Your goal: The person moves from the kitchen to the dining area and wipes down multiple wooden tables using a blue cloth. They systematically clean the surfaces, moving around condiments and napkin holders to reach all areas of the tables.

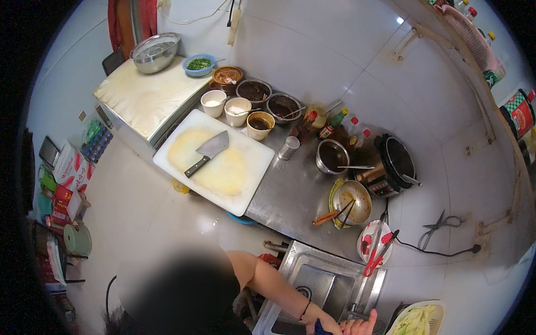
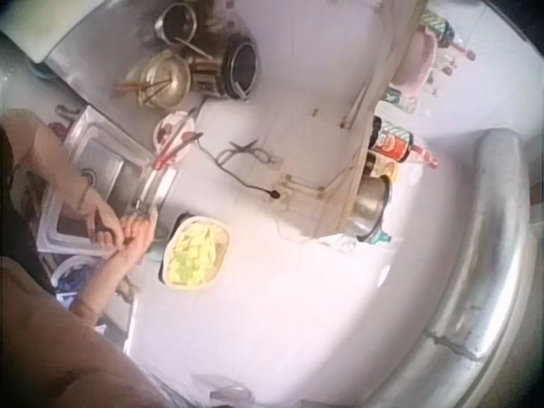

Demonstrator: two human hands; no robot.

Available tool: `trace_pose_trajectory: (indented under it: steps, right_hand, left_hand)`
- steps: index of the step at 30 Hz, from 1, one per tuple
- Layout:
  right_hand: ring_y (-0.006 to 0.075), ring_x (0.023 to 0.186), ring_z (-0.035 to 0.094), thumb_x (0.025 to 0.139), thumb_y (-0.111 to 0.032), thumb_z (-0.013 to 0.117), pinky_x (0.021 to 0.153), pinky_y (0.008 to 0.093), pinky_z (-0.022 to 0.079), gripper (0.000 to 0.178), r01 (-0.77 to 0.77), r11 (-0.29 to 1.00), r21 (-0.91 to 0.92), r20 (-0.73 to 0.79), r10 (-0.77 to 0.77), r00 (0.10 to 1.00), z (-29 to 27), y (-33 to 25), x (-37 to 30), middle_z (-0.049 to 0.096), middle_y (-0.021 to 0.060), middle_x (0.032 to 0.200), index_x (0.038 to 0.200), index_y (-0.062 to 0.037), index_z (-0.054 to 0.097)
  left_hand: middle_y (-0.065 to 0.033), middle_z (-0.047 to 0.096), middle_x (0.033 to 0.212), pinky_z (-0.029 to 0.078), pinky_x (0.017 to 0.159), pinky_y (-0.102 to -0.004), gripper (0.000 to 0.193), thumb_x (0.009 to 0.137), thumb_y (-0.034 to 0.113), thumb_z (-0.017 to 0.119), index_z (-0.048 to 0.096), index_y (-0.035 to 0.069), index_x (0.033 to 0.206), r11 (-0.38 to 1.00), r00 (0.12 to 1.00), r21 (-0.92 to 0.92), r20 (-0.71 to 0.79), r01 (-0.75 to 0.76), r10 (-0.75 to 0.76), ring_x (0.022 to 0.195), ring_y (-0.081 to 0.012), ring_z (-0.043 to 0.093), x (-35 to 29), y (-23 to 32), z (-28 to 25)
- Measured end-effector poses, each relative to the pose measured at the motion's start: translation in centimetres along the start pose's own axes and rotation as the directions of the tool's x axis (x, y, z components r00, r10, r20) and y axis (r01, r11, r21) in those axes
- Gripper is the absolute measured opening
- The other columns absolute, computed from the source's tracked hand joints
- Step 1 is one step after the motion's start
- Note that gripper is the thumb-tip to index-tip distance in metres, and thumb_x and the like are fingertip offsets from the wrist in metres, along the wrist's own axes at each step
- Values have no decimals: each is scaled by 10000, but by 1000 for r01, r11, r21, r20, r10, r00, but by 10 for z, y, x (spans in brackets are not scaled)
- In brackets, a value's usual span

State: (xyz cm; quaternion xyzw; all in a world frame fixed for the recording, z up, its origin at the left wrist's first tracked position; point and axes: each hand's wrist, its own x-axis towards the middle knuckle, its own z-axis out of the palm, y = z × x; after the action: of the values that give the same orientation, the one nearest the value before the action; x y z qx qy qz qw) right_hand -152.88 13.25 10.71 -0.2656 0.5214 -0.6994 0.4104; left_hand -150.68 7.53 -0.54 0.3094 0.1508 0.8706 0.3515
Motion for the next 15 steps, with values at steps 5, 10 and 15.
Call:
trace_pose_trajectory:
  steps: [5,10,15]
  right_hand:
    - [133,588,483,961,-255,484,568,290,463,501,-53,971,-235,96,77,992,-67,14,28,472,17,673,1392,-33,355]
    - [54,402,270,997,-256,427,368,242,340,361,-36,910,-414,-122,-17,992,-82,76,56,252,-57,516,1290,-52,479]
    - [72,437,358,1000,-220,401,395,246,382,288,-104,873,-477,-309,-55,950,-99,111,62,341,-36,540,1189,-53,539]
  left_hand:
    - [51,374,492,283,451,-313,264,760,320,604,459,175,593,941,795,232,-604,248,-61,396,-103,341,20,9,-52]
    - [-4,489,544,346,454,-358,166,673,248,675,556,136,646,805,306,521,-845,283,439,460,-134,449,-9,-15,-38]
    - [-178,655,718,468,576,-407,378,626,343,739,621,-10,693,573,130,684,-686,452,716,656,-271,641,-18,-39,-82]
